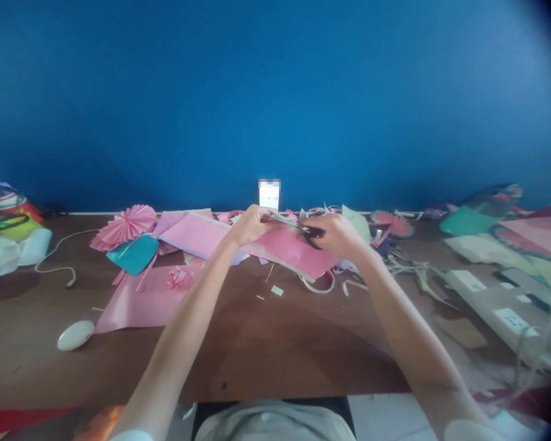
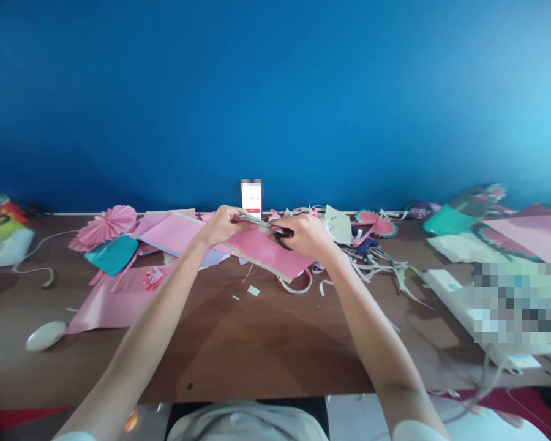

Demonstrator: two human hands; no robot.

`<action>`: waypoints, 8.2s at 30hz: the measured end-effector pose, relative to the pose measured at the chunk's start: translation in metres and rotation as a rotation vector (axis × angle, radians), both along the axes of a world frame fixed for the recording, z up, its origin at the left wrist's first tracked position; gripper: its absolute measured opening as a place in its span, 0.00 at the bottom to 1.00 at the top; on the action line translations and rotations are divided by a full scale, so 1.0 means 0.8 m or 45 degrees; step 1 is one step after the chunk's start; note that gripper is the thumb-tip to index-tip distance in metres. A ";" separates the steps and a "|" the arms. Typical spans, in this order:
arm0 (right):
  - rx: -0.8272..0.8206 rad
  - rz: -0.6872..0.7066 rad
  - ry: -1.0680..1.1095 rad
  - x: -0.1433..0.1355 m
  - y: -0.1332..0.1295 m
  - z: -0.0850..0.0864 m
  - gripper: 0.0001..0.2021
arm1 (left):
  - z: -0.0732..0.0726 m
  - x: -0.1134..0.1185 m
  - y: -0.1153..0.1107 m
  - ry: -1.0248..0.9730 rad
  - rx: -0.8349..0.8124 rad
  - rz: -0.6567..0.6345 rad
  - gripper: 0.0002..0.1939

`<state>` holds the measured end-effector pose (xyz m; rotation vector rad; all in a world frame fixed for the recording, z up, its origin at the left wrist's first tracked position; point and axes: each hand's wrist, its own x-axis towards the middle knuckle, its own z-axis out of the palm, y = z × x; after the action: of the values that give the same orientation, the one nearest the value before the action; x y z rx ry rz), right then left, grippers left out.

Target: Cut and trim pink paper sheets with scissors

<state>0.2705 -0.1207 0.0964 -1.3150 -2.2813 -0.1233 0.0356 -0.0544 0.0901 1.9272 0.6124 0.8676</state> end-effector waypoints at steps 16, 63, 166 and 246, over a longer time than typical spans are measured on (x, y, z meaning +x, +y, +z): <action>-0.148 -0.040 0.394 0.002 0.005 -0.003 0.13 | 0.005 -0.003 -0.005 0.062 0.083 0.136 0.17; -0.641 0.218 0.998 0.004 0.000 0.002 0.27 | 0.001 0.000 -0.004 -0.217 -0.142 0.313 0.13; -0.268 0.025 0.832 -0.019 0.008 -0.013 0.17 | 0.017 0.008 -0.028 0.224 0.060 -0.176 0.13; 0.012 -0.369 0.438 -0.001 0.007 -0.007 0.17 | -0.005 0.004 -0.001 -0.098 -0.192 0.117 0.13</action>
<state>0.2698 -0.1152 0.0909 -1.5247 -1.7970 -0.0041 0.0391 -0.0551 0.0861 1.7339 0.7044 0.9227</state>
